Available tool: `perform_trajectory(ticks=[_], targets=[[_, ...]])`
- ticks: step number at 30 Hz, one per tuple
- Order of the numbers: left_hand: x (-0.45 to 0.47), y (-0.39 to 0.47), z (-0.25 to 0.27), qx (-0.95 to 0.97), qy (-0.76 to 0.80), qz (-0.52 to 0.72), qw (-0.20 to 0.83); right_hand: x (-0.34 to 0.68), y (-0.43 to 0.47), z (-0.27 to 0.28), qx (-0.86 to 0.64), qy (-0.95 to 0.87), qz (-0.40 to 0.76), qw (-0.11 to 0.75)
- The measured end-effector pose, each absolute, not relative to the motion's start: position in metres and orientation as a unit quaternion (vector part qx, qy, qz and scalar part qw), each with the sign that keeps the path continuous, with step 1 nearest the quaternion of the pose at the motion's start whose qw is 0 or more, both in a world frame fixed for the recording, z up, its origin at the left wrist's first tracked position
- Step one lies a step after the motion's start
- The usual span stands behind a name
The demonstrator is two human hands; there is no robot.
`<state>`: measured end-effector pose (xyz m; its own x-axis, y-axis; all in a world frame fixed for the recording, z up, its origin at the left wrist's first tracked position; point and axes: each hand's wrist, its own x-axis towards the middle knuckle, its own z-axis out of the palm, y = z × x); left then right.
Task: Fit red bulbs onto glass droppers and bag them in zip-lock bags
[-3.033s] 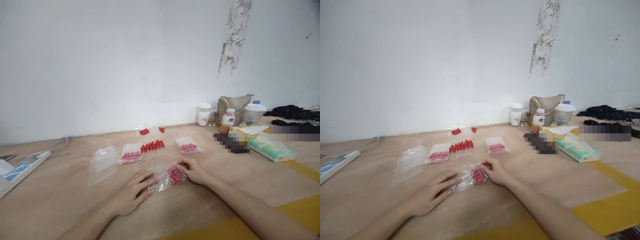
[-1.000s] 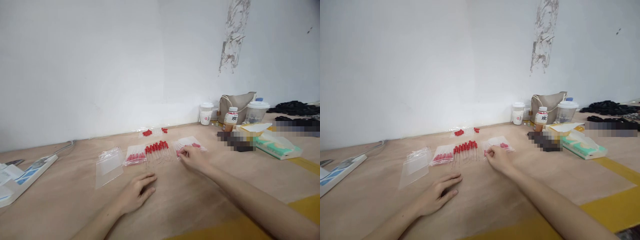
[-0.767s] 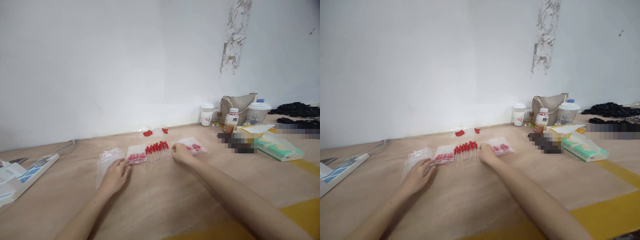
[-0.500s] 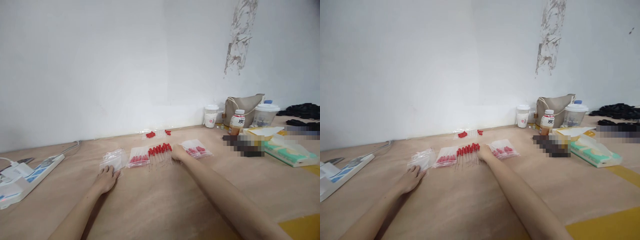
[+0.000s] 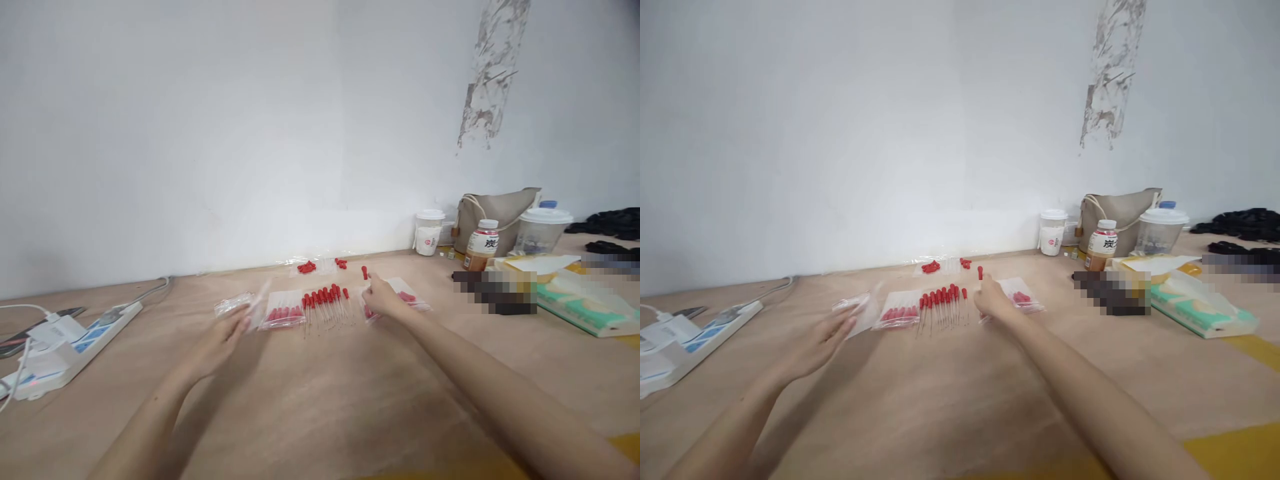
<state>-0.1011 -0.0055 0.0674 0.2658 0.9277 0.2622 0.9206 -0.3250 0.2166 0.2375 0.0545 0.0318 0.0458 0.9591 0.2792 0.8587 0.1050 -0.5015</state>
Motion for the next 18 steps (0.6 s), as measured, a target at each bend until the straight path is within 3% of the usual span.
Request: perform_trajectory(ticks=[2, 4, 8, 12, 18], targets=[[-0.079, -0.022, 0.071, 0.872, 0.46, 0.159, 0.056, 0.251, 0.037, 0.024, -0.641, -0.68, 0.113, 0.338], [-0.057, -0.035, 0.064, 0.91, 0.389, 0.121, 0.079, 0.262, 0.02, 0.012, -0.573, -0.655, 0.217, 0.442], [-0.028, -0.045, 0.032, 0.914, 0.385, 0.102, 0.079, 0.275, -0.007, -0.011, -0.496, -0.535, 0.399, 0.555], [-0.017, -0.044, 0.013, 0.931, 0.347, 0.045, 0.103, 0.28, -0.019, -0.017, -0.498, -0.44, 0.441, 0.603], [-0.014, -0.046, 0.007, 0.917, 0.378, 0.088, 0.091, 0.273, -0.025, -0.018, -0.5, -0.446, 0.442, 0.597]])
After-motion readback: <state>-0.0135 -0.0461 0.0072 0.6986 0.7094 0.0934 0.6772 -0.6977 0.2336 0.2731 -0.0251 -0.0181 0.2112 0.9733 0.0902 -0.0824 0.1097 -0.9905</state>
